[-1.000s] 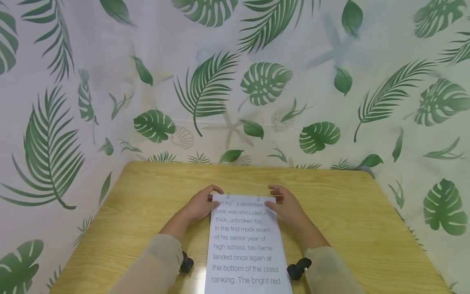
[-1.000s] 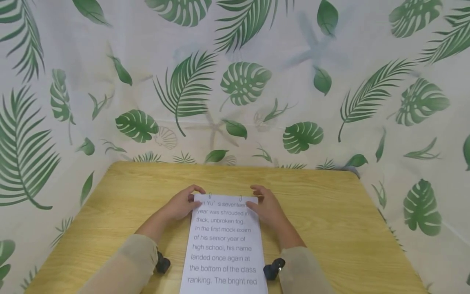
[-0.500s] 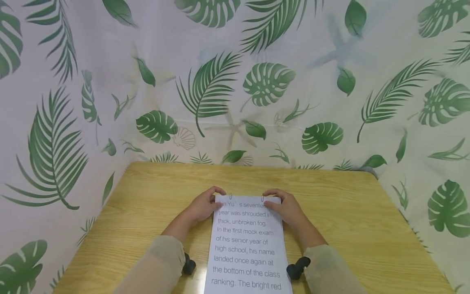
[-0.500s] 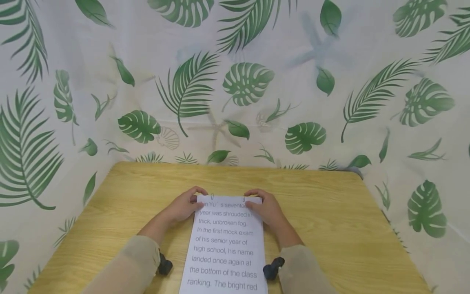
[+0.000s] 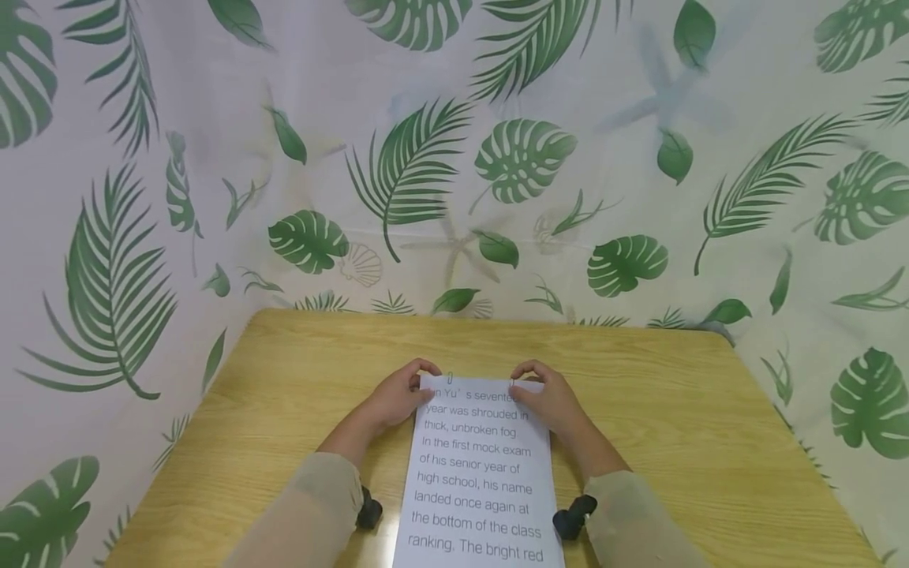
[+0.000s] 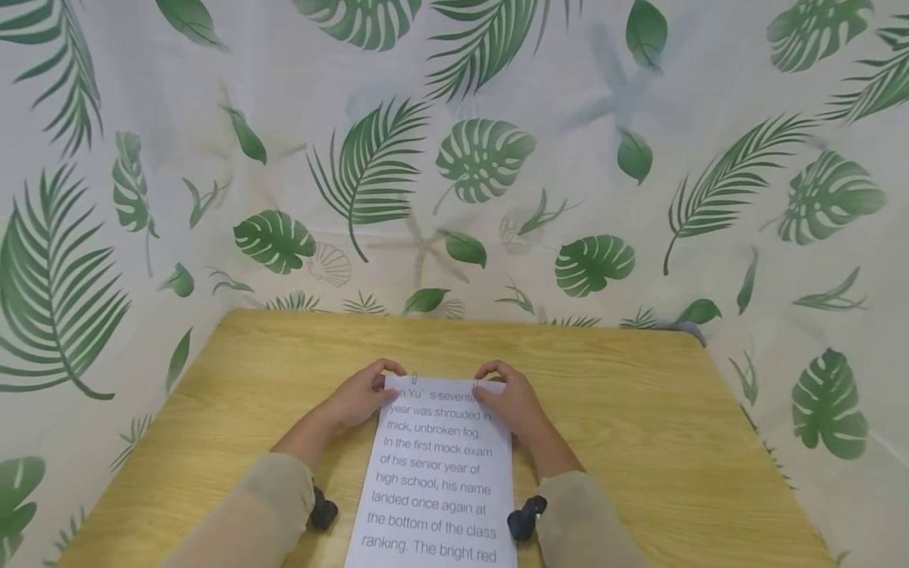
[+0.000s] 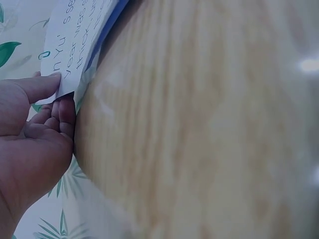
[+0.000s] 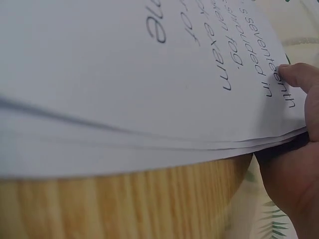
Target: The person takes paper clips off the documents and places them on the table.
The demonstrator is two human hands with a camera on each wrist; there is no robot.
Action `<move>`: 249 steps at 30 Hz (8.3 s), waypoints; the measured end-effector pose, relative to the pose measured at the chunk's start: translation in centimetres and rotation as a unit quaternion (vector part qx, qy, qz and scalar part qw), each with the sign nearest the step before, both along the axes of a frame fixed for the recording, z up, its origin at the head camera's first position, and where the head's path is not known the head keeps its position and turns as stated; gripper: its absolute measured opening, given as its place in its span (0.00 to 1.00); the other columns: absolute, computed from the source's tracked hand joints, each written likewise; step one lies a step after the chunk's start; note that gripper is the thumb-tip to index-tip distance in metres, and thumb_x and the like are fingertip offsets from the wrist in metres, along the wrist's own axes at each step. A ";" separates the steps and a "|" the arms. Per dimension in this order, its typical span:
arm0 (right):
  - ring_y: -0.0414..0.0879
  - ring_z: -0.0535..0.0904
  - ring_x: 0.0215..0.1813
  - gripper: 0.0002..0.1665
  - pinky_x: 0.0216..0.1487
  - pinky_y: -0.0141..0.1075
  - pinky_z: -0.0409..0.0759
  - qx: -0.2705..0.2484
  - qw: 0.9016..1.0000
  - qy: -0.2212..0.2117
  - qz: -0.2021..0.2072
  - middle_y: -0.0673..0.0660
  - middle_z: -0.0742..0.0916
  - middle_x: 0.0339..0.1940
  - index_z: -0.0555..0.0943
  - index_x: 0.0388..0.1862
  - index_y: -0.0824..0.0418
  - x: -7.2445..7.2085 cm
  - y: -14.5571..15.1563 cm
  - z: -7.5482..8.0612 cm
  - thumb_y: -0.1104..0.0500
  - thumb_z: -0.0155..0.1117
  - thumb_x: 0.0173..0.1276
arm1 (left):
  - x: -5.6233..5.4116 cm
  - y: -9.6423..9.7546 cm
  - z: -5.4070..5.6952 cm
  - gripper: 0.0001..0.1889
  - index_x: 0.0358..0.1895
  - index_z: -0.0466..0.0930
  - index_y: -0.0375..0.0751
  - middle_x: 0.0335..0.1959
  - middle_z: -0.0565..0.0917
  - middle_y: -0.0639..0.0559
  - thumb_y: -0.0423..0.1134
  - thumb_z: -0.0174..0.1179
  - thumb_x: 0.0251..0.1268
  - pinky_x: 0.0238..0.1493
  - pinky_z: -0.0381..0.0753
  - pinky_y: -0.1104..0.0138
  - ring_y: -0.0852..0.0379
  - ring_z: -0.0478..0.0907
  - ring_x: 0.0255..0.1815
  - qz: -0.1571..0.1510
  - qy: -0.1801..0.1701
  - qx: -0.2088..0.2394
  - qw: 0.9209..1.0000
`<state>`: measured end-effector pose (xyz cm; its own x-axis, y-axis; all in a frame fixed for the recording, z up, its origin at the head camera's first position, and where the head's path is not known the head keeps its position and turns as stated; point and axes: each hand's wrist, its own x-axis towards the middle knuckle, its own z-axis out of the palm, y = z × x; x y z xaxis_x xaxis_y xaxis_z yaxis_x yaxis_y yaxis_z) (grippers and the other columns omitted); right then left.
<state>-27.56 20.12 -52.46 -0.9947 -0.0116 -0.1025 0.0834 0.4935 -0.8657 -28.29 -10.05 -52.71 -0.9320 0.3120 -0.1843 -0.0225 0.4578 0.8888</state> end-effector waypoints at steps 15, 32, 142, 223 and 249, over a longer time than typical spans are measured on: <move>0.65 0.84 0.65 0.11 0.44 0.38 0.83 0.006 1.000 -0.020 -0.008 0.68 0.81 0.73 0.82 0.52 0.52 -0.2 -0.2 0.1 0.58 0.72 0.75 | 0.0 -0.2 0.1 0.16 0.65 0.77 0.59 0.51 0.87 0.49 0.35 0.59 0.84 0.55 0.76 0.59 0.53 0.83 0.47 -0.004 -0.002 -0.006 1.000; 0.49 0.84 0.44 0.10 0.40 0.33 0.79 0.009 1.000 0.010 0.006 0.62 0.91 0.49 0.79 0.57 0.56 0.6 2.5 1.6 0.60 0.66 0.80 | 0.0 -0.2 -0.1 0.16 0.65 0.77 0.58 0.49 0.86 0.49 0.36 0.60 0.83 0.50 0.76 0.62 0.53 0.83 0.45 0.000 0.000 -0.002 1.000; 0.60 0.79 0.75 0.27 0.80 0.59 0.70 0.230 0.967 0.081 0.077 0.57 0.90 0.65 0.83 0.71 0.58 0.4 -8.7 3.4 0.53 0.73 0.76 | 0.5 0.1 -0.4 0.16 0.64 0.79 0.61 0.42 0.75 0.50 0.36 0.61 0.82 0.45 0.72 0.61 0.52 0.75 0.44 0.029 0.009 -0.008 1.000; 0.49 0.82 0.40 0.18 0.34 0.34 0.76 0.162 0.983 0.072 0.043 0.61 0.91 0.49 0.85 0.65 0.58 0.0 3.5 3.6 0.57 0.67 0.80 | 0.6 0.3 -0.2 0.16 0.64 0.77 0.62 0.47 0.75 0.48 0.37 0.59 0.84 0.50 0.72 0.58 0.48 0.75 0.52 0.020 0.017 -0.025 0.999; 0.55 0.89 0.43 0.14 0.40 0.48 0.86 0.297 0.951 0.056 0.069 0.65 0.92 0.45 0.83 0.58 0.63 1.4 16.7 1.2 0.58 0.65 0.79 | 0.6 0.3 -0.6 0.16 0.64 0.77 0.62 0.47 0.74 0.48 0.36 0.59 0.84 0.50 0.71 0.58 0.48 0.74 0.52 0.025 0.016 -0.017 0.999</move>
<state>-26.19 36.83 -51.22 -0.9930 -0.1154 -0.0260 -0.0930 0.8977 -0.4307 -27.72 -9.78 -53.28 -0.9518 0.2588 -0.1646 -0.0188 0.4866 0.8734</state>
